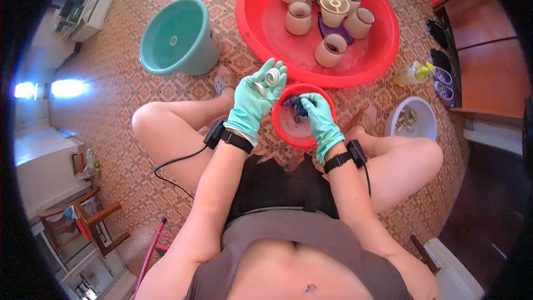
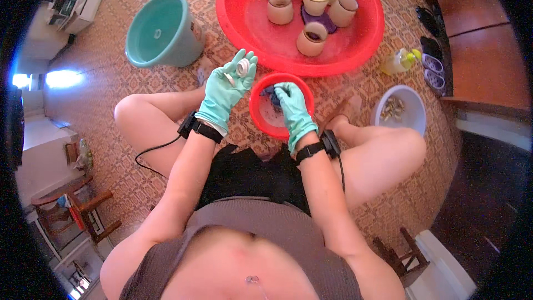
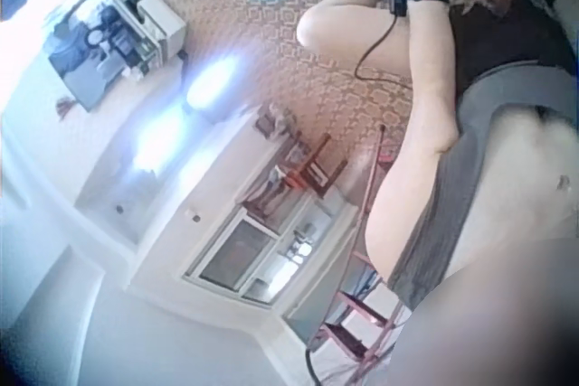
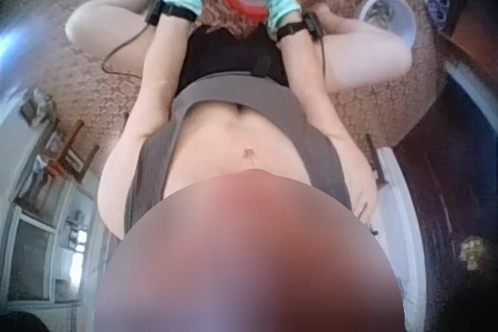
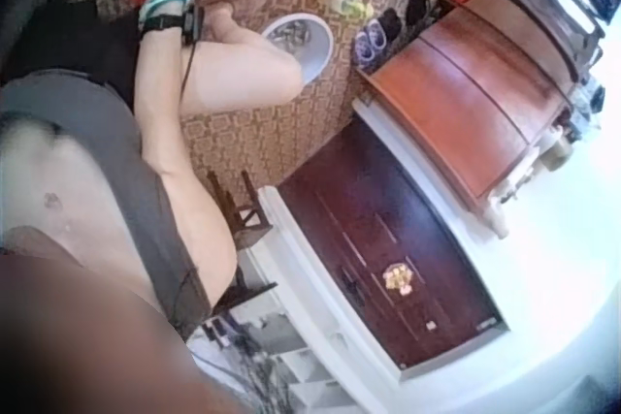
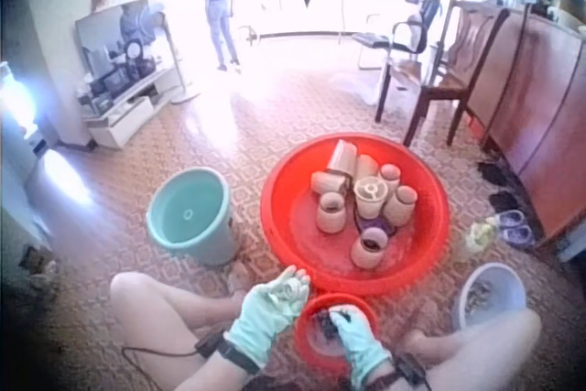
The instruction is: The person, wearing gloves, cleans several small cylindrical objects and round components by dipping them into a bucket of water and rubbing them by hand.
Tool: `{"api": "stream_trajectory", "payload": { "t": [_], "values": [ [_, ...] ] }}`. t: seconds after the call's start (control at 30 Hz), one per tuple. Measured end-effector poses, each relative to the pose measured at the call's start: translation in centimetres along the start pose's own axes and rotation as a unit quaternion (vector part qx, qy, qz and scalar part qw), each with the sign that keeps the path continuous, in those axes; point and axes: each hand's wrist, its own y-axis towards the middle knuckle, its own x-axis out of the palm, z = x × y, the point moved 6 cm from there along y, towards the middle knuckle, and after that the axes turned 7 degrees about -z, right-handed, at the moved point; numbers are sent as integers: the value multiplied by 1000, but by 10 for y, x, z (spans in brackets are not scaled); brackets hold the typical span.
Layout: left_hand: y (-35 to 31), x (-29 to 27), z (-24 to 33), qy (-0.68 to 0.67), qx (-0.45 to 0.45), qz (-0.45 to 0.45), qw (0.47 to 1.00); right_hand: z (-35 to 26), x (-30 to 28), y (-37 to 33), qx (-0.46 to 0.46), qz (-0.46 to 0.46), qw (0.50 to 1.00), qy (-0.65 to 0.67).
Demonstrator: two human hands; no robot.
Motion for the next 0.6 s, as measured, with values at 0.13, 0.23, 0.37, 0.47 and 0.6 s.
{"api": "stream_trajectory", "payload": {
  "t": [0.13,0.23,0.37,0.47,0.6],
  "values": [
    [2,-35,-18,-18,25,36,999,-14,-6,-5,11,53,994,100],
    [2,-47,-25,30,29,32,999,-25,-10,-8,19,40,979,200],
    [5,-54,-33,79,15,16,997,-33,-5,-13,8,17,976,216],
    [4,-55,-42,97,-8,-12,995,-48,4,-18,-3,-10,990,139],
    [5,-59,-49,105,-32,-47,993,-50,34,-20,-64,-94,990,89]
  ]
}}
